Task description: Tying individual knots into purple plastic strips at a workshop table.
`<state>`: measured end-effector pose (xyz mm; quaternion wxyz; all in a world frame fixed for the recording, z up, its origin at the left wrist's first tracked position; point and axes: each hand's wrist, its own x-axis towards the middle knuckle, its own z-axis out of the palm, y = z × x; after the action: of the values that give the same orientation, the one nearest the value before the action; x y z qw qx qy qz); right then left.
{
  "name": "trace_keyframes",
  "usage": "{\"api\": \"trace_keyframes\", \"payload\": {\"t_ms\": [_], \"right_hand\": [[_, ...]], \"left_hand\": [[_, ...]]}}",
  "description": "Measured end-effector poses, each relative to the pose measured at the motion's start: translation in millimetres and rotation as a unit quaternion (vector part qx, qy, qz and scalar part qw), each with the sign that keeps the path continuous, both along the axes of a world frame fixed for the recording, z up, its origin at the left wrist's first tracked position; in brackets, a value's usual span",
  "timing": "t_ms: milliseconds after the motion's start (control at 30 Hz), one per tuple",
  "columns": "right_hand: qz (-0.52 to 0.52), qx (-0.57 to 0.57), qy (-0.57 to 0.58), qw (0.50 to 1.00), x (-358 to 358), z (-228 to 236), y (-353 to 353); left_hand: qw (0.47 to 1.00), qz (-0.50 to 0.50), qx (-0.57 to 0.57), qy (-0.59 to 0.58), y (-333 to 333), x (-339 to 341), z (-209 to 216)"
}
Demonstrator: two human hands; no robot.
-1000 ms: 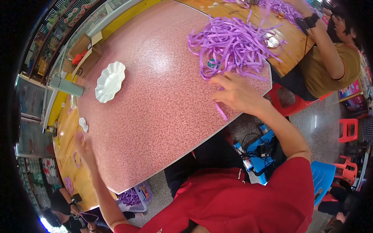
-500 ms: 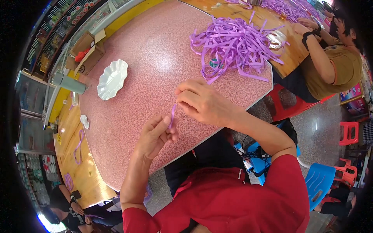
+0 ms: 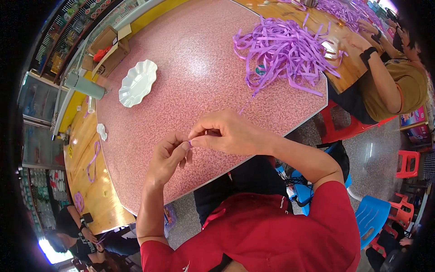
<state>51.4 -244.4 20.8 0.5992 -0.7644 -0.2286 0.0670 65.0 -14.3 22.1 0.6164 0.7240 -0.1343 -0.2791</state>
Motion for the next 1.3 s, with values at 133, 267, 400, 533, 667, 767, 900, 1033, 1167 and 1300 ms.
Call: {"api": "trace_keyframes", "payload": {"t_ms": [133,267,400,533,667,767,900,1033,1167,1300], "right_hand": [[-0.03,-0.02,-0.058,0.998,1.4,-1.1,11.9],[-0.022,-0.004,-0.021,1.0,2.4,-4.6,16.5],[-0.024,-0.022,-0.06,0.998,1.1,-0.9,19.9],[-0.023,-0.036,-0.093,0.995,-0.4,-3.1,21.7],[-0.047,-0.067,-0.283,0.956,4.3,-5.6,24.4],[-0.028,0.001,-0.149,0.988,-1.9,-0.7,30.2],[0.009,0.105,0.08,0.991,-8.1,4.4,36.1],[-0.007,0.034,0.014,0.999,-8.9,12.0,36.9],[-0.025,0.008,-0.026,0.999,-9.7,7.0,41.2],[-0.047,0.015,-0.06,0.997,-10.4,1.1,43.2]], "left_hand": [[1.0,-0.006,-0.012,-0.004,10.8,0.7,4.0],[1.0,-0.015,-0.009,-0.017,14.8,0.4,6.7],[0.998,-0.031,-0.002,-0.063,16.6,0.1,8.4],[0.996,-0.05,0.019,-0.073,21.2,6.6,10.1],[0.997,-0.053,0.017,-0.052,24.2,9.0,11.8],[0.998,-0.046,0.002,-0.052,28.1,9.5,9.7],[0.997,-0.046,-0.015,-0.067,30.7,8.4,9.7],[0.997,-0.041,-0.015,-0.06,32.2,5.7,10.4],[0.995,-0.035,0.005,-0.097,35.7,3.7,6.6],[0.993,-0.03,0.04,-0.11,34.1,1.4,10.3]]}}
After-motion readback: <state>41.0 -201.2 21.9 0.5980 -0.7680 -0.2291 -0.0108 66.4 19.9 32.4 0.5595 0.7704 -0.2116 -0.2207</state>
